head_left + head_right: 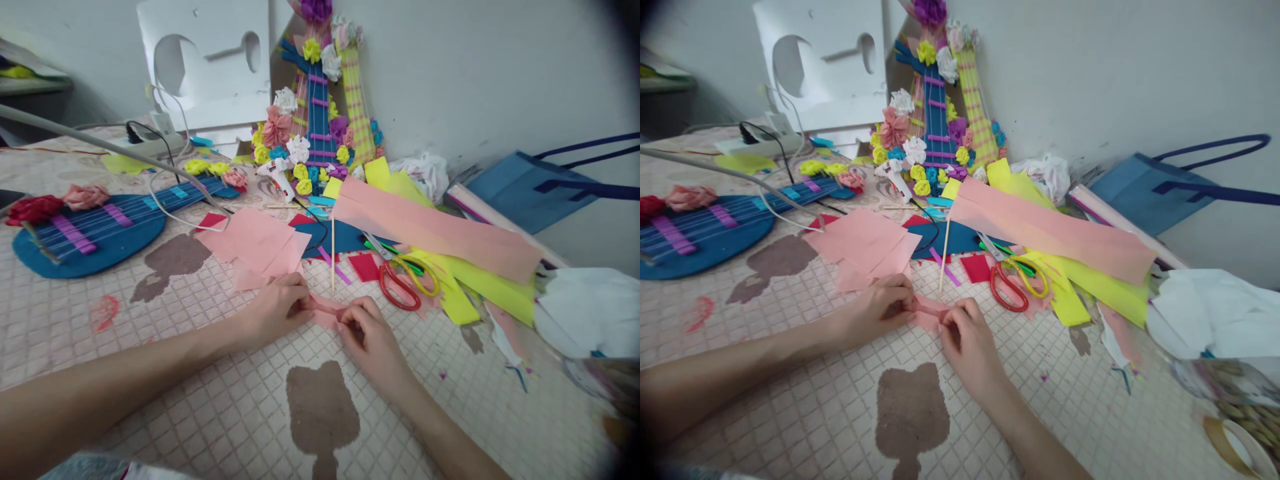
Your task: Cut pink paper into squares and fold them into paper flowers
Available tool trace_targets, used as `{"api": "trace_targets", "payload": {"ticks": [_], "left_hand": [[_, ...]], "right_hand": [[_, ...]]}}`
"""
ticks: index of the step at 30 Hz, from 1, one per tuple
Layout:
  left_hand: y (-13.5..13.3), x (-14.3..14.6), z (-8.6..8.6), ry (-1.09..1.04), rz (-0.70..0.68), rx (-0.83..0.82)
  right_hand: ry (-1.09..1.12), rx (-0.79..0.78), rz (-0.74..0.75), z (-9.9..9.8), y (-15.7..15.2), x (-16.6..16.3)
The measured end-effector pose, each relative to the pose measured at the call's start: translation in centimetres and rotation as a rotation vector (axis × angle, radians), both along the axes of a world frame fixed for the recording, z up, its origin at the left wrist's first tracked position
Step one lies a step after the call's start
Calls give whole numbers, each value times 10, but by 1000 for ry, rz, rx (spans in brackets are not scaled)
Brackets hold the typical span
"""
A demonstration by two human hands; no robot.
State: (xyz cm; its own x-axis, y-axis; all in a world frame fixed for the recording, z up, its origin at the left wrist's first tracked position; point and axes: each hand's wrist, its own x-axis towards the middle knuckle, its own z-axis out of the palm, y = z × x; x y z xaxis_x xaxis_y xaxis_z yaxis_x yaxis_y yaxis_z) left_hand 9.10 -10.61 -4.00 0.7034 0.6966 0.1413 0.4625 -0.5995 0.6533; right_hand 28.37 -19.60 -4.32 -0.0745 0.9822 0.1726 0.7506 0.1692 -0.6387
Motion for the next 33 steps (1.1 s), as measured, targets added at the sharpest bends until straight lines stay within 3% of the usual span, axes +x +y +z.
{"api": "trace_targets", "payload": {"ticks": [16, 20, 25, 33], "left_hand": [[-1, 0, 1, -41, 15, -57], [0, -2, 2, -57, -34, -81], [4, -1, -1, -57, -61, -61], [-2, 4, -5, -61, 111, -36]], "right_hand": [[70, 16, -13, 0, 0, 0], [74, -37, 47, 3, -1, 0], [48, -33, 21, 4, 0, -1], [61, 58, -52, -5, 1, -1]]}}
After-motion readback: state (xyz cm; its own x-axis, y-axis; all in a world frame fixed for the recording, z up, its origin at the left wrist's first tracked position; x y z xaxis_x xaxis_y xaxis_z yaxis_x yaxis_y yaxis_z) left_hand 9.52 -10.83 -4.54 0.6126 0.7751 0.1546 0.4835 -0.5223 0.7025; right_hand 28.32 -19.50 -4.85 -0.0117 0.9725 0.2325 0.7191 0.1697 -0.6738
